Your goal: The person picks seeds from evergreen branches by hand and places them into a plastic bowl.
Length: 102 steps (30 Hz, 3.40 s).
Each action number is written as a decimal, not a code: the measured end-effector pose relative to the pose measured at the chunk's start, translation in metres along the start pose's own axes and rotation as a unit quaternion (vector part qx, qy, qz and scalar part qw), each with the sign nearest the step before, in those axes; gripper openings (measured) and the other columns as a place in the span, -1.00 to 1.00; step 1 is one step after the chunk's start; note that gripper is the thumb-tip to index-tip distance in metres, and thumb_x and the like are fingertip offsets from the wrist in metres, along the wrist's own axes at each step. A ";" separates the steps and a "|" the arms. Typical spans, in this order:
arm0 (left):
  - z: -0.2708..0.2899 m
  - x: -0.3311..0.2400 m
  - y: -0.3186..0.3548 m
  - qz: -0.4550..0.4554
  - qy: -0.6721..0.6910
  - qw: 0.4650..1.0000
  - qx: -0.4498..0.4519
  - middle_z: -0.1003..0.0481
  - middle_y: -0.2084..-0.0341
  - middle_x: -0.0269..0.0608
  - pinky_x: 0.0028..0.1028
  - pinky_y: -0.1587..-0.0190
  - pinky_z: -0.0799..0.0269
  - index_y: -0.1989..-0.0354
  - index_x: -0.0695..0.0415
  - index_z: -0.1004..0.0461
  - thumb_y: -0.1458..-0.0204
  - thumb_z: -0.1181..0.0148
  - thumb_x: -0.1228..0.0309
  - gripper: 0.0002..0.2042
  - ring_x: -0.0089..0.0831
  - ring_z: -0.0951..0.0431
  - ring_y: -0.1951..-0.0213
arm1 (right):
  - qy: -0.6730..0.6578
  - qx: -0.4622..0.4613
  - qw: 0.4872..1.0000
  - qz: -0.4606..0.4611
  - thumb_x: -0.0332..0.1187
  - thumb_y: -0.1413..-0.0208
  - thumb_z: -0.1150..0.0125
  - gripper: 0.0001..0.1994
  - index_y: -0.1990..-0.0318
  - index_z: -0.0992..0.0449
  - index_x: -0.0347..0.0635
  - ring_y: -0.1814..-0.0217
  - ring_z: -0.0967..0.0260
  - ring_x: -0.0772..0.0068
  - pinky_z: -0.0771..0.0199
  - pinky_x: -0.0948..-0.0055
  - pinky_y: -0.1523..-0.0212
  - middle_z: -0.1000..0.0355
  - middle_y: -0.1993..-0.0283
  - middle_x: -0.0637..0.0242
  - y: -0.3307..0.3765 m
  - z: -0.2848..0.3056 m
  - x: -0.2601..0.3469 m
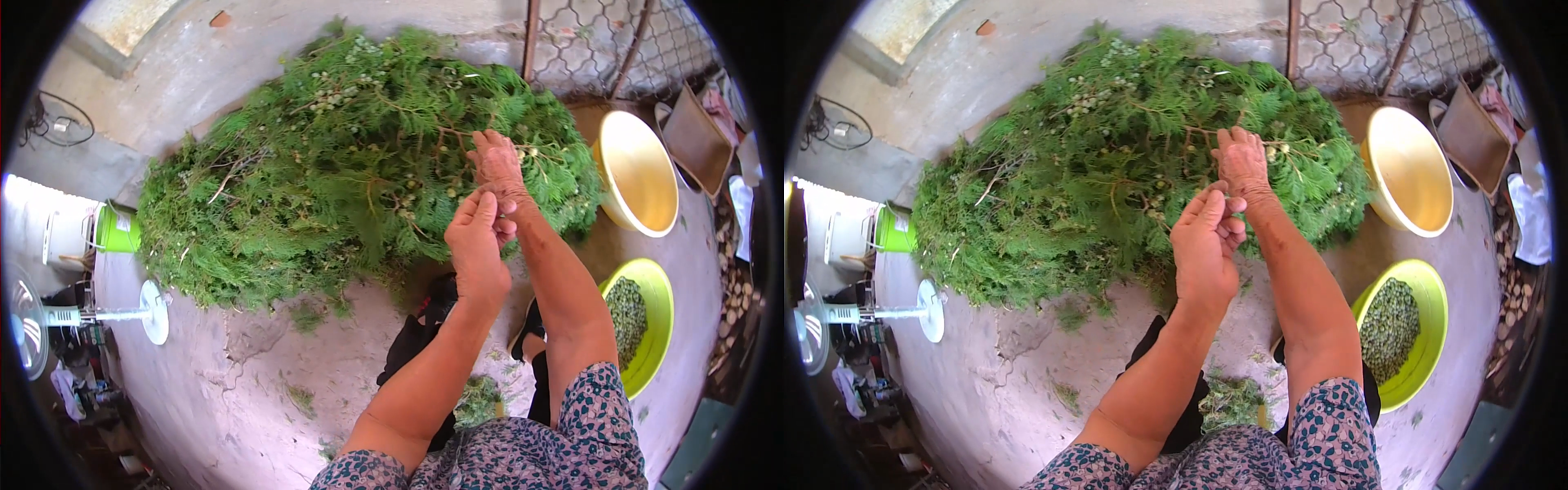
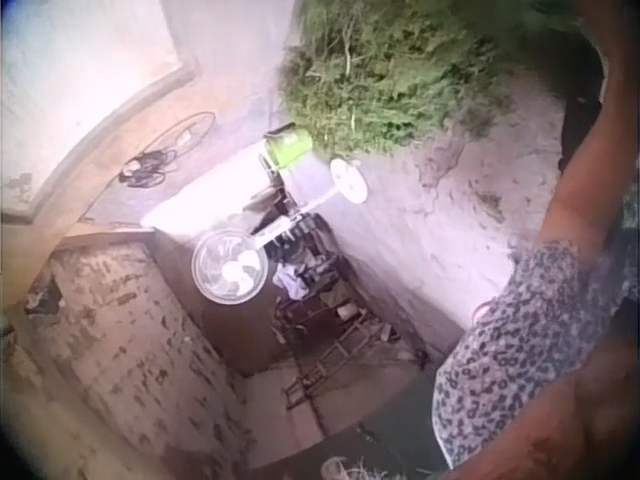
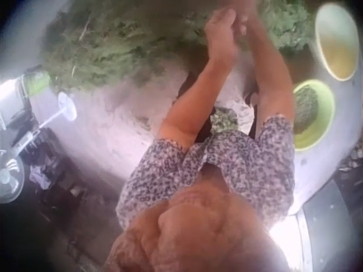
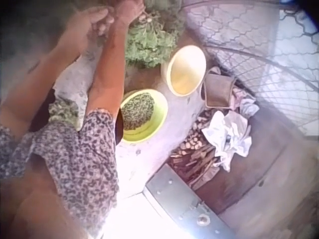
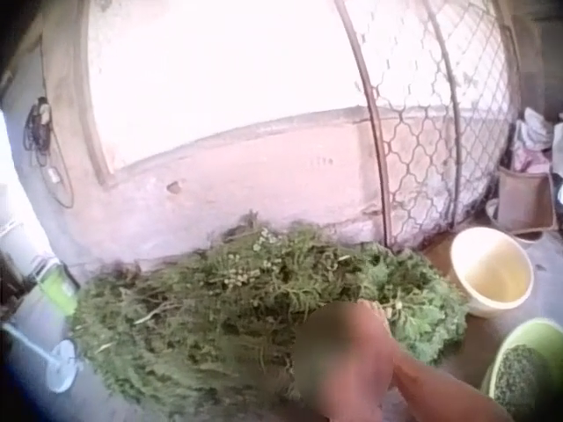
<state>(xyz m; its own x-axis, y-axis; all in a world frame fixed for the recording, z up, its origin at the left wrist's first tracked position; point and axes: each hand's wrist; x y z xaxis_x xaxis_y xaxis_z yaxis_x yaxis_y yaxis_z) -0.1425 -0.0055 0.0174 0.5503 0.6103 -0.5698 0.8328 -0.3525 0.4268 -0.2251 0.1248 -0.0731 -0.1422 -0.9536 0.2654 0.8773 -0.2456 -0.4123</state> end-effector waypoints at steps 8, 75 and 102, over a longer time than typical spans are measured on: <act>0.009 -0.023 -0.004 0.007 0.018 1.000 -0.015 -0.43 0.52 -0.34 -0.67 0.51 -0.26 0.19 0.21 -0.35 -0.08 0.03 0.41 -0.82 -0.67 -0.30 0.60 | 0.135 0.141 0.979 -0.055 -0.11 0.12 -0.15 -0.74 0.32 -0.49 -0.03 0.11 -0.23 0.17 -0.24 0.21 0.16 -0.36 0.26 0.30 -0.033 -0.004 0.039; 0.092 -0.020 0.104 -0.167 -0.193 0.967 0.018 -0.47 0.54 -0.24 -0.68 0.59 -0.20 0.29 0.27 -0.44 -0.02 -0.05 0.50 -0.87 -0.64 -0.30 0.64 | 0.017 -0.127 0.991 -0.036 -0.56 0.33 -0.25 -0.81 0.43 -0.47 -0.28 0.41 -0.25 0.23 -0.17 0.36 0.25 -0.37 0.47 0.23 0.278 0.311 0.000; 0.064 -0.042 0.190 -0.194 -0.180 0.954 0.140 -0.43 0.48 -0.45 -0.60 0.27 -0.21 0.31 0.17 -0.45 0.14 -0.25 0.45 -0.80 -0.61 -0.34 0.41 | -0.257 -0.287 0.911 -0.147 -0.61 0.37 -0.28 -0.82 0.47 -0.53 -0.25 0.35 -0.22 0.38 -0.21 0.43 0.23 -0.40 0.50 0.32 0.364 0.280 0.029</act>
<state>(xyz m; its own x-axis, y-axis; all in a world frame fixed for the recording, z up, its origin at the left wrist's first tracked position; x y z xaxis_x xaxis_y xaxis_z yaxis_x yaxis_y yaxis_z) -0.0038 -0.1434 0.0777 0.1395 0.4686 -0.8723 0.9336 -0.3558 -0.0418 0.2182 0.0564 0.0290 0.0311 -0.6600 0.7506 0.4310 -0.6687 -0.6058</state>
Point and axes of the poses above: each hand's wrist, its own y-axis away from the middle knuckle, its own z-axis out of the back of the hand, x = y × z
